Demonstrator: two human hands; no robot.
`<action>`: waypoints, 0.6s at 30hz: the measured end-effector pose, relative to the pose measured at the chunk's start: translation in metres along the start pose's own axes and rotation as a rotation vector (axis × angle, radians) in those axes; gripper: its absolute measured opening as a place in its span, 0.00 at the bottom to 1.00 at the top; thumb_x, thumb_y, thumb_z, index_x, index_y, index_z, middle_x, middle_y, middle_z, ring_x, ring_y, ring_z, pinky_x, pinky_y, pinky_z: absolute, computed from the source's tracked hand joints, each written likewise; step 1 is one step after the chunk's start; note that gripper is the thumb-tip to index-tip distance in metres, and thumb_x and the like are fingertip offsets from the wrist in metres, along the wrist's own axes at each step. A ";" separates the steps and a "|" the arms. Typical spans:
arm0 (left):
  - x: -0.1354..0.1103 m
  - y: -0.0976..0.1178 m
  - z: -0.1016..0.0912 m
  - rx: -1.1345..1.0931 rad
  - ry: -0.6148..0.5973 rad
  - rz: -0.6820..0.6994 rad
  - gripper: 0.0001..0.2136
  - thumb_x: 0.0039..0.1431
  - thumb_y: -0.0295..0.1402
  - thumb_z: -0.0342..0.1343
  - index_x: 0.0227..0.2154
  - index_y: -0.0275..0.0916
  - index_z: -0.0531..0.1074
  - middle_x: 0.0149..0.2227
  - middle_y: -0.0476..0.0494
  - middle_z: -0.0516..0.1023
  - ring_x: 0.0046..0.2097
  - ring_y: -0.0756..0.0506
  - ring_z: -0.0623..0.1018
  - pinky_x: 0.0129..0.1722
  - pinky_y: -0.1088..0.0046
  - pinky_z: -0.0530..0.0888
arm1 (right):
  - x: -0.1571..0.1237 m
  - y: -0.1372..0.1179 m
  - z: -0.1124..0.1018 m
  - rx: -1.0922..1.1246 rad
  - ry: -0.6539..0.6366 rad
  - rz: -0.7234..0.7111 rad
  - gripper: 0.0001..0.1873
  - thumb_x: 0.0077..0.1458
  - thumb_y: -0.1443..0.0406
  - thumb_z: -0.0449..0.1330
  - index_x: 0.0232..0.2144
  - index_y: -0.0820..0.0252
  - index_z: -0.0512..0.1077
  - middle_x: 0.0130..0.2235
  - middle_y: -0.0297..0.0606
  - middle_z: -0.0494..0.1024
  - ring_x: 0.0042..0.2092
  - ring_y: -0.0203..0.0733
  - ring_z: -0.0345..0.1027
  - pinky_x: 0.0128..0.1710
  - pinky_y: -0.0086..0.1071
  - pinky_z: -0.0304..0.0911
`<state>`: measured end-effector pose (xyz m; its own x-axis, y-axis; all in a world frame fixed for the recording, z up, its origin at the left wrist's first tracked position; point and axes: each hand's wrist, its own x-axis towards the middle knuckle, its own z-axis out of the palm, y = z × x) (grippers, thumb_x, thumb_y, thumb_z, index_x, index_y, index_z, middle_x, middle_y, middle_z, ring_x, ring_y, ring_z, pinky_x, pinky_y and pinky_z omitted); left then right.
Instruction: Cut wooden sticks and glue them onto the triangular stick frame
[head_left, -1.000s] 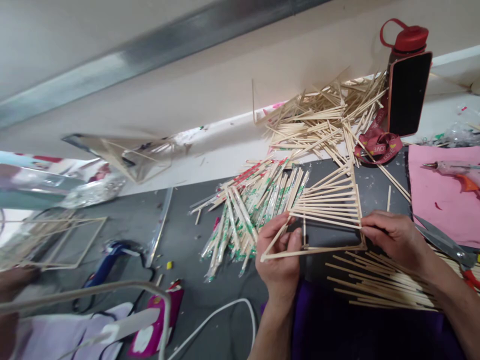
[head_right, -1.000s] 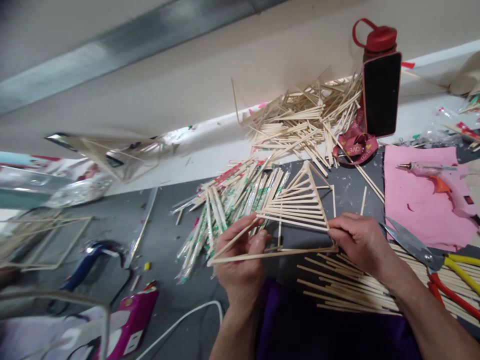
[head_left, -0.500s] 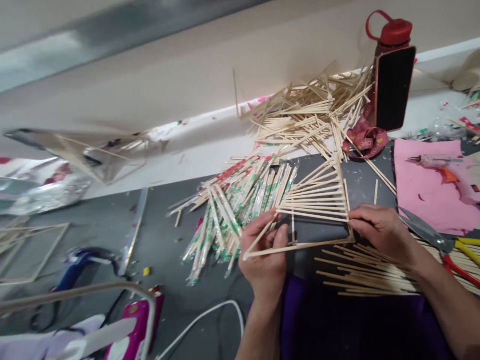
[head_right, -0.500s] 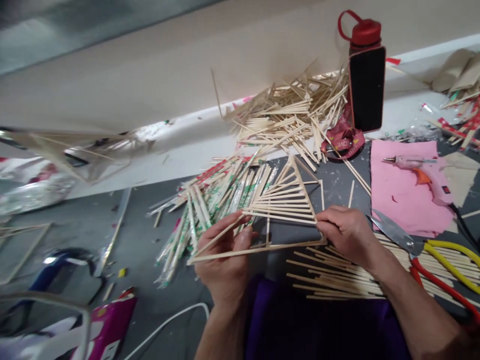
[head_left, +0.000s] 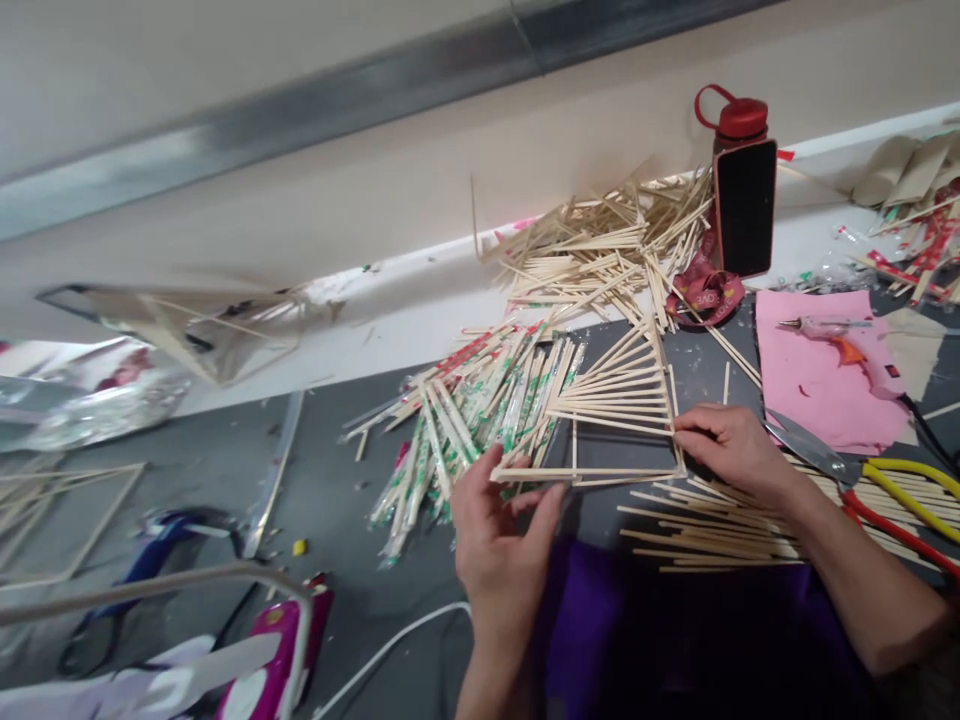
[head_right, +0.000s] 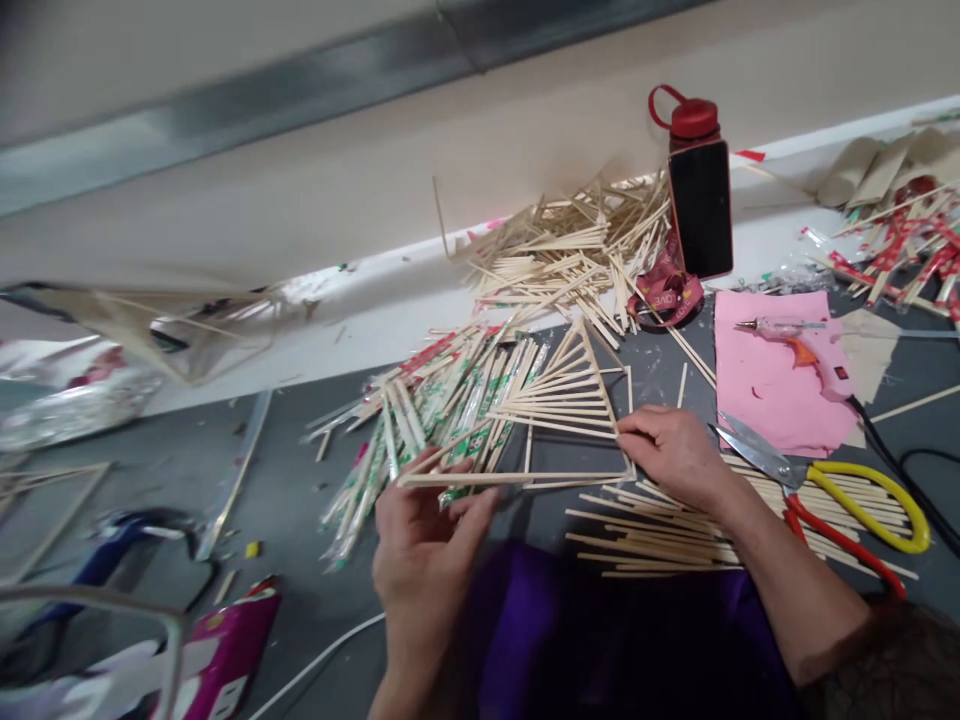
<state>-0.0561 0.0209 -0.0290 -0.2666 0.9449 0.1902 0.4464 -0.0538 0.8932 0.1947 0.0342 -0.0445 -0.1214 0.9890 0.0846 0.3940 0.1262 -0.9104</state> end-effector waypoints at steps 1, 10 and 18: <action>-0.007 0.003 -0.006 0.022 0.012 -0.020 0.24 0.49 0.35 0.66 0.51 0.43 0.70 0.50 0.41 0.72 0.46 0.46 0.78 0.36 0.76 0.77 | 0.000 -0.001 0.000 0.006 0.002 0.006 0.10 0.57 0.67 0.56 0.29 0.58 0.77 0.29 0.34 0.78 0.33 0.38 0.71 0.35 0.29 0.61; -0.039 0.019 0.015 -0.376 -0.227 -0.372 0.15 0.55 0.38 0.61 0.44 0.40 0.75 0.46 0.40 0.79 0.46 0.44 0.79 0.35 0.75 0.77 | -0.001 0.003 0.003 0.041 0.045 0.032 0.09 0.53 0.67 0.57 0.28 0.58 0.77 0.28 0.34 0.78 0.32 0.38 0.70 0.34 0.29 0.60; -0.010 0.027 0.059 -0.762 -0.291 -0.636 0.13 0.50 0.27 0.63 0.41 0.35 0.76 0.46 0.36 0.80 0.38 0.48 0.80 0.29 0.79 0.75 | 0.004 0.013 0.002 0.001 0.076 0.024 0.11 0.55 0.63 0.55 0.29 0.59 0.77 0.27 0.34 0.78 0.27 0.37 0.68 0.28 0.28 0.60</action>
<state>0.0095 0.0293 -0.0307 -0.0018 0.9063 -0.4227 -0.3907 0.3885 0.8346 0.1974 0.0399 -0.0563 -0.0419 0.9948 0.0929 0.3953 0.1019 -0.9129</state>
